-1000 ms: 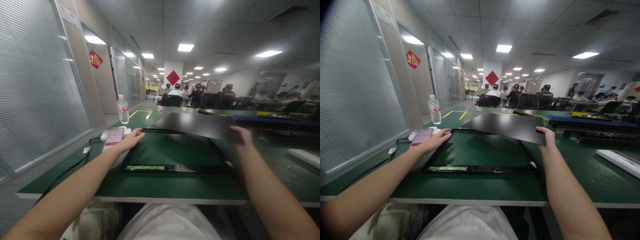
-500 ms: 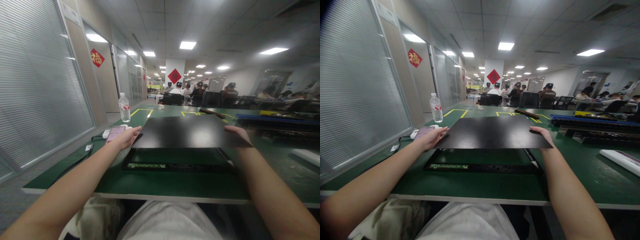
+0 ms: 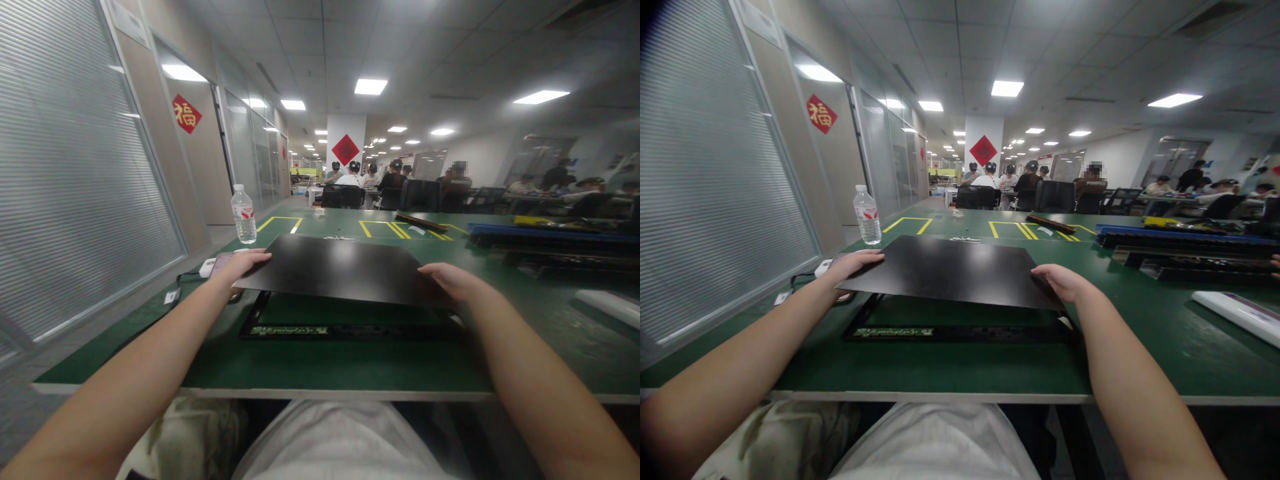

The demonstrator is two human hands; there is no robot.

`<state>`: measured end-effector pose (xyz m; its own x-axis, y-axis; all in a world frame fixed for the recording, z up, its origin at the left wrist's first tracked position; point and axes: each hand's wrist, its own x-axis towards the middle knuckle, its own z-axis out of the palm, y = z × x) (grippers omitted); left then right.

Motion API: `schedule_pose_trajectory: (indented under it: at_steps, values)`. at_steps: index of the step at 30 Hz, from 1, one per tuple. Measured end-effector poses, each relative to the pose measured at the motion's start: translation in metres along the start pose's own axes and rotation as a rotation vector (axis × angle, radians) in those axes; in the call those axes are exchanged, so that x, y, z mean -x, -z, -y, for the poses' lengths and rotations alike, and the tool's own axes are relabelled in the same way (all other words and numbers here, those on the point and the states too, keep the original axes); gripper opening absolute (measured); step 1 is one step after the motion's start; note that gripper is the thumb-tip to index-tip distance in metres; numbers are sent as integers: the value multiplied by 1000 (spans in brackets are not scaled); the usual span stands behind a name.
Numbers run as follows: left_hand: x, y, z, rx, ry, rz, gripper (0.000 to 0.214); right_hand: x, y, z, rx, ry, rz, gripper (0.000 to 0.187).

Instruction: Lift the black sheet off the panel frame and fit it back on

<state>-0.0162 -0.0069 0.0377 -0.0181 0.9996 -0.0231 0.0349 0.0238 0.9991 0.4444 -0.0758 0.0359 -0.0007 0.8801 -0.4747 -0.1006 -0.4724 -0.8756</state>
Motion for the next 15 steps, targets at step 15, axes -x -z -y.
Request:
schedule_pose_trajectory:
  at_steps: [15]
  values:
    - [-10, 11, -6, -102, -54, -164, 36, -9, 9, 1, 123, 189, -262, 28]
